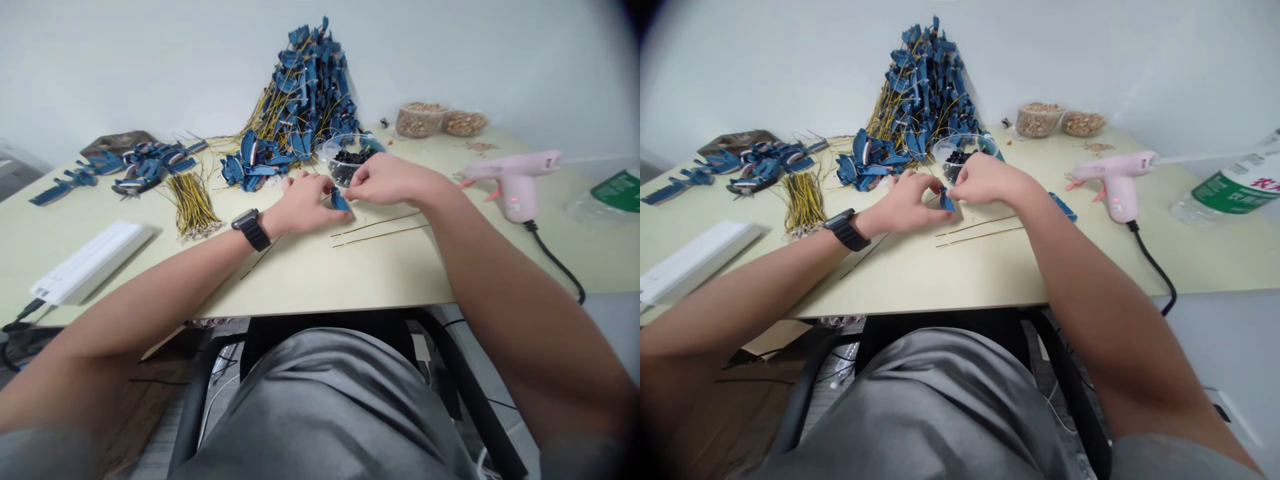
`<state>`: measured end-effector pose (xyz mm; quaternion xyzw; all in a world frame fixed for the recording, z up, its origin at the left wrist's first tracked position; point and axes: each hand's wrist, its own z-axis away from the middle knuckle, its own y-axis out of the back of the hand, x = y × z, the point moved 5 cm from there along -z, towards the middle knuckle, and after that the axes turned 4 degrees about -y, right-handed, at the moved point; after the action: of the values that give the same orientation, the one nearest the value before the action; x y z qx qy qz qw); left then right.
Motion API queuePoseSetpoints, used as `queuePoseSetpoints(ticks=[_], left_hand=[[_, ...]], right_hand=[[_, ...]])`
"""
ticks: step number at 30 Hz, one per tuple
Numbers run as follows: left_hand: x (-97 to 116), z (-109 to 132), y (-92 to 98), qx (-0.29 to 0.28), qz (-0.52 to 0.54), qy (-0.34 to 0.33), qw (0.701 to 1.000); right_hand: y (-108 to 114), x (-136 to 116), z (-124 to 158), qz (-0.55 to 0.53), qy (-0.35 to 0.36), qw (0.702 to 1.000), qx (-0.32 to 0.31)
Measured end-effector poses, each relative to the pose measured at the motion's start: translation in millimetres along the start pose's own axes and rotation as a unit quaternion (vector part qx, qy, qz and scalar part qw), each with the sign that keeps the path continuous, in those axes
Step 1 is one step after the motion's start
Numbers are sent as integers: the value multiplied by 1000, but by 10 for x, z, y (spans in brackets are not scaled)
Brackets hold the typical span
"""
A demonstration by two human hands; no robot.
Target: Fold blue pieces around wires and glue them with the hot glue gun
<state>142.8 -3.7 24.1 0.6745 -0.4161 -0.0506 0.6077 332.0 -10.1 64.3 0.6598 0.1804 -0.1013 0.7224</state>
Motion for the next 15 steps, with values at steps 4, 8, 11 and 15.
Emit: queuePoseSetpoints(ticks=[4,8,11,15], left_hand=[[-90,28,49,-54,34,-30,998],[-176,26,68,-73,54,-53,994],[-221,4,38,-82,57,-63,993],[-238,-15,13,-82,45,-81,992]], right_hand=[[111,172,-35,-33,11,999,9],[75,214,-75,-32,27,999,6],[13,208,-98,-34,23,999,-12],[-35,196,-111,-21,5,999,-25]])
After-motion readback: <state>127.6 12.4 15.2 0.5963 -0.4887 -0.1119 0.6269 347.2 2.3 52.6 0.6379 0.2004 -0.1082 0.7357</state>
